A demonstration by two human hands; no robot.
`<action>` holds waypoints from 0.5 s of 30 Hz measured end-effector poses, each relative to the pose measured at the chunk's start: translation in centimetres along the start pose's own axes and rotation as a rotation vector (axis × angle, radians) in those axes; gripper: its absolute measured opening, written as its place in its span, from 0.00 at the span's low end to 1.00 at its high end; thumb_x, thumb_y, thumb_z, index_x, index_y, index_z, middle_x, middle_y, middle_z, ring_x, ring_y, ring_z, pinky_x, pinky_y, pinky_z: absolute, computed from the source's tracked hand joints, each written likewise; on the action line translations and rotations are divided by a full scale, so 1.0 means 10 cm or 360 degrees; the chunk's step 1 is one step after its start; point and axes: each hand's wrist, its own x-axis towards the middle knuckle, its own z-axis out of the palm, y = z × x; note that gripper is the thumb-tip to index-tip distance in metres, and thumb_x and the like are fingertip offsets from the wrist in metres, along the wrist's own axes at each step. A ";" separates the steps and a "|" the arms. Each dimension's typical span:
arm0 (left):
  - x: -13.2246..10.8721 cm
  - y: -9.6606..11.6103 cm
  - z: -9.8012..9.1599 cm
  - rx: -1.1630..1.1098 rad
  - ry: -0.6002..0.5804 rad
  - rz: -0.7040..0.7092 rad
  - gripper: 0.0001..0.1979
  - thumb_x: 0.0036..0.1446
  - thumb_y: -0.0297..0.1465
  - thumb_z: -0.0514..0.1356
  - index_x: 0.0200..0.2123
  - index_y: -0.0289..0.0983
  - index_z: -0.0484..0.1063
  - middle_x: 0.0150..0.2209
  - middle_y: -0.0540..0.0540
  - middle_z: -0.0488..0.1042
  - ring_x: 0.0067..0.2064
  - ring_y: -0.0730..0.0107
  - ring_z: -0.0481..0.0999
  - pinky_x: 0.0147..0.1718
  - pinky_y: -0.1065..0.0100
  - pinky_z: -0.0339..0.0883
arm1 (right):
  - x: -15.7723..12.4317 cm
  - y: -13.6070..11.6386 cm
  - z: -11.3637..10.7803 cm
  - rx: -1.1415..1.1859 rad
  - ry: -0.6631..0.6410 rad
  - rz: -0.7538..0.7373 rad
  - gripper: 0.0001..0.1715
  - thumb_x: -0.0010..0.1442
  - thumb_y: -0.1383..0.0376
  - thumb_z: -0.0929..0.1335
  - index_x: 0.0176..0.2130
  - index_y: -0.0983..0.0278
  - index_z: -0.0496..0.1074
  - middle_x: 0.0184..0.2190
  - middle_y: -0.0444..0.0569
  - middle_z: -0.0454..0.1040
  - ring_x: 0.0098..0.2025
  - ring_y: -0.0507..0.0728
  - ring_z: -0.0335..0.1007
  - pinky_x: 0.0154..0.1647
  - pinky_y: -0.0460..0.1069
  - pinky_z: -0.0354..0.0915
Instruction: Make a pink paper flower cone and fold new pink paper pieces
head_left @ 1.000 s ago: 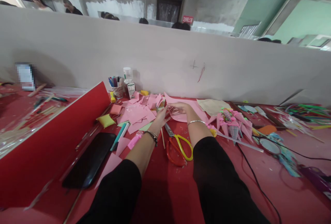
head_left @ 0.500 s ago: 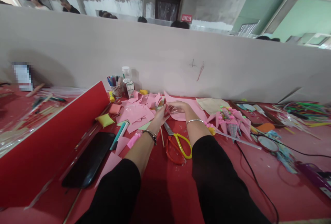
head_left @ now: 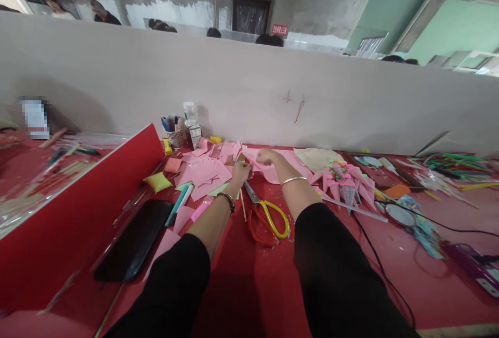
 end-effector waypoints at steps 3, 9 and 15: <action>0.02 0.03 -0.04 0.0103 0.0037 0.0092 0.13 0.56 0.33 0.52 0.45 0.36 0.63 0.46 0.43 0.66 0.42 0.66 0.69 0.39 0.59 0.65 | 0.00 -0.04 -0.09 -0.0091 0.0141 -0.0015 0.16 0.57 0.62 0.62 0.45 0.65 0.63 0.45 0.50 0.65 0.43 0.55 0.65 0.41 0.54 0.64; -0.01 0.17 -0.02 0.0260 0.0056 0.0278 0.13 0.56 0.33 0.52 0.45 0.36 0.63 0.45 0.43 0.66 0.42 0.66 0.69 0.39 0.59 0.65 | -0.02 -0.01 -0.22 -0.0151 0.0416 -0.0081 0.15 0.57 0.62 0.61 0.45 0.64 0.63 0.45 0.51 0.65 0.43 0.54 0.65 0.41 0.53 0.64; -0.04 0.39 0.10 0.0318 0.0019 0.0400 0.14 0.56 0.33 0.52 0.45 0.35 0.63 0.45 0.43 0.66 0.42 0.66 0.69 0.39 0.59 0.66 | -0.12 0.13 -0.27 -0.0226 0.0739 -0.0085 0.16 0.57 0.63 0.63 0.45 0.67 0.64 0.45 0.53 0.65 0.43 0.55 0.65 0.41 0.52 0.63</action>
